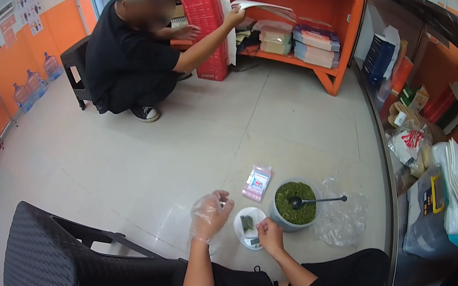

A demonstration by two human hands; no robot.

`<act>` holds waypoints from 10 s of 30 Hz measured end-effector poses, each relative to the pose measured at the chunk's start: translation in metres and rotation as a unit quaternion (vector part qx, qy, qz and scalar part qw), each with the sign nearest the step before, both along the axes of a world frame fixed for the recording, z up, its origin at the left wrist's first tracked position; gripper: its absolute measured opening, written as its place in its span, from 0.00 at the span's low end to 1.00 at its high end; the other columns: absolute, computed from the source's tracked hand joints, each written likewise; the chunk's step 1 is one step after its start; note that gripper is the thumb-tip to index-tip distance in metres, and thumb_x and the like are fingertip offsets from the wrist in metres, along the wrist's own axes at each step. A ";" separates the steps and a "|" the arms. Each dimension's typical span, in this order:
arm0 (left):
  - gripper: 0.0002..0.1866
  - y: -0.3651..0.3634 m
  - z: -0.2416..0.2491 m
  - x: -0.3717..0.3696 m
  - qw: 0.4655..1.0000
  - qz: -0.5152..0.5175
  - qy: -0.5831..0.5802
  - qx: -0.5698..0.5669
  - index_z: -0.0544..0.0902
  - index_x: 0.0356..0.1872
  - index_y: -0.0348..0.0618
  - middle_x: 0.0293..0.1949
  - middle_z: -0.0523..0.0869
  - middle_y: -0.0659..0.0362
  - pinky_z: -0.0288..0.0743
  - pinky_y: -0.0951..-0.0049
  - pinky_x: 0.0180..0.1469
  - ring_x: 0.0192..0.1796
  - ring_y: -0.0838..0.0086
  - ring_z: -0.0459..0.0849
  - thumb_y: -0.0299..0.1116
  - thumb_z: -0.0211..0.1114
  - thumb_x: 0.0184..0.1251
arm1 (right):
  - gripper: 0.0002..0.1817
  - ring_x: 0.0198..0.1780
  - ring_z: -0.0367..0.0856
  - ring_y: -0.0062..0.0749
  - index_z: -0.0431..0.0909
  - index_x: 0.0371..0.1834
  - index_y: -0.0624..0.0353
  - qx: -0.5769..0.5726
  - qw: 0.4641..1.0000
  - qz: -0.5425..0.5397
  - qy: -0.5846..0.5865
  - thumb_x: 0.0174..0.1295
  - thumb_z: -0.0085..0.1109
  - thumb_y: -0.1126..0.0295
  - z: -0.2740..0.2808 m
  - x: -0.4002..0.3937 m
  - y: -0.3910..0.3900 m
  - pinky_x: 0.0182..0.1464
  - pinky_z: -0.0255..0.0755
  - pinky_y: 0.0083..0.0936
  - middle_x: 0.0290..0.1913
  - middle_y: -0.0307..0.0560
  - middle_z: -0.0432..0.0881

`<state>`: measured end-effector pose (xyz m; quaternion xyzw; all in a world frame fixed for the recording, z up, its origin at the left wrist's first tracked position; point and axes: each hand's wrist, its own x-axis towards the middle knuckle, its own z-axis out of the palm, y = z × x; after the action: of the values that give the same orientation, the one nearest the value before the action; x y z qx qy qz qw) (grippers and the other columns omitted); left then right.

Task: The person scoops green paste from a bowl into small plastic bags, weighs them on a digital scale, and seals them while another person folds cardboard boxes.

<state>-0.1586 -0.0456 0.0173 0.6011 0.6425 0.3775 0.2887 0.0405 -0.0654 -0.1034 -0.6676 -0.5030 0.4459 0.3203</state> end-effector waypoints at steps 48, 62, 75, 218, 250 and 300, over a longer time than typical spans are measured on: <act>0.11 -0.008 0.017 0.083 0.951 -0.056 -0.305 0.006 0.86 0.42 0.41 0.31 0.82 0.69 0.67 0.83 0.38 0.34 0.87 0.73 0.36 0.60 0.72 | 0.05 0.31 0.72 0.09 0.73 0.39 0.66 0.256 0.925 0.106 0.261 0.65 0.58 0.76 0.130 0.057 0.026 0.33 0.70 0.11 0.31 0.35 0.77; 0.09 -0.012 0.018 0.082 0.948 -0.083 -0.301 -0.062 0.85 0.42 0.40 0.35 0.84 0.66 0.69 0.83 0.41 0.37 0.86 0.75 0.33 0.60 0.72 | 0.04 0.30 0.73 0.09 0.75 0.35 0.65 0.275 0.925 0.080 0.249 0.64 0.59 0.76 0.136 0.056 0.023 0.30 0.69 0.12 0.28 0.34 0.78; 0.10 -0.013 0.016 0.086 0.953 -0.094 -0.285 -0.043 0.86 0.42 0.42 0.32 0.84 0.68 0.69 0.83 0.36 0.33 0.87 0.74 0.36 0.62 0.71 | 0.06 0.29 0.74 0.12 0.77 0.35 0.64 0.276 0.931 0.095 0.220 0.63 0.62 0.73 0.134 0.057 0.024 0.28 0.68 0.13 0.29 0.37 0.81; 0.16 0.011 0.019 -0.038 0.689 0.277 -0.658 0.128 0.75 0.52 0.41 0.32 0.74 0.65 0.68 0.78 0.34 0.32 0.79 0.71 0.35 0.61 0.66 | 0.07 0.46 0.79 0.51 0.82 0.33 0.63 0.097 0.957 -0.197 -0.188 0.49 0.63 0.79 -0.085 -0.041 0.172 0.51 0.73 0.38 0.42 0.56 0.79; 0.13 0.013 0.009 -0.037 0.702 0.271 -0.649 0.109 0.79 0.47 0.45 0.33 0.75 0.66 0.67 0.79 0.35 0.32 0.81 0.72 0.38 0.64 0.64 | 0.08 0.35 0.86 0.39 0.79 0.35 0.60 0.075 0.993 -0.064 -0.059 0.51 0.66 0.74 -0.057 -0.039 0.150 0.44 0.77 0.32 0.33 0.51 0.86; 0.17 -0.008 0.033 0.102 0.972 -0.124 -0.192 0.050 0.77 0.50 0.38 0.37 0.81 0.59 0.76 0.78 0.42 0.39 0.80 0.79 0.32 0.70 0.63 | 0.06 0.24 0.69 0.08 0.79 0.28 0.61 0.150 0.958 0.090 0.228 0.59 0.66 0.74 0.126 0.096 0.021 0.26 0.62 0.10 0.24 0.32 0.78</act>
<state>-0.0565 -0.0537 0.0506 0.6060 0.4756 0.4786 0.4212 0.1366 -0.0440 0.0231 -0.4440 -0.5359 0.5326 0.4817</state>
